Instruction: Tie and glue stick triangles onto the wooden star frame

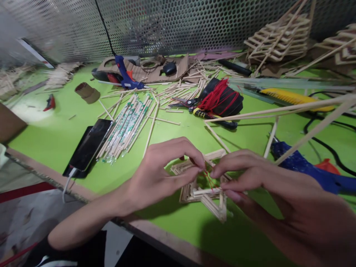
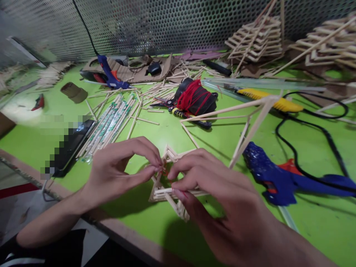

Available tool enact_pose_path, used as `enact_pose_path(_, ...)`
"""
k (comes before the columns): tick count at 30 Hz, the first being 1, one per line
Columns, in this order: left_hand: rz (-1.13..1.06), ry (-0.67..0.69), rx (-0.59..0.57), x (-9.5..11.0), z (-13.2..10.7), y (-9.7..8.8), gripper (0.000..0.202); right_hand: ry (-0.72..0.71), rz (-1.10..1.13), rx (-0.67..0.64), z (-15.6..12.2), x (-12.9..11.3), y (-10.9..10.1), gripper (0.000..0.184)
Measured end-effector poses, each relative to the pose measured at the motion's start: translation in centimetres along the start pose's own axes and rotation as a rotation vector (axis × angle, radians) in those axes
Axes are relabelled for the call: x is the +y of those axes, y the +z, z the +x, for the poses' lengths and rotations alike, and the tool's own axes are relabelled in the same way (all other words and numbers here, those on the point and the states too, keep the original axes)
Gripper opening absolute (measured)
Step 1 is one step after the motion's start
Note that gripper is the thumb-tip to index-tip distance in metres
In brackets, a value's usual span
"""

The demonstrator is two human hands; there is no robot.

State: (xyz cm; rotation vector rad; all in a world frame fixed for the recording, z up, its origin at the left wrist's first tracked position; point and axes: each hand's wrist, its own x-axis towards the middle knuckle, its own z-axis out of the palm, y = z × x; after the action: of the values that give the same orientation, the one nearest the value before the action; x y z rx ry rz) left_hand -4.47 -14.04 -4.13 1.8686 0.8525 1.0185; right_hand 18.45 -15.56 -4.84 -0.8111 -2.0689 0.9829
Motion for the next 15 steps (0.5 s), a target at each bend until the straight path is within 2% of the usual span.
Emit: enact_pose_path(15, -0.013, 0.055, -0.002, 0.08, -0.09, -0.12, 0.013, -0.003, 0.037, -0.022, -0.07, 0.28, 0.23, 0.004)
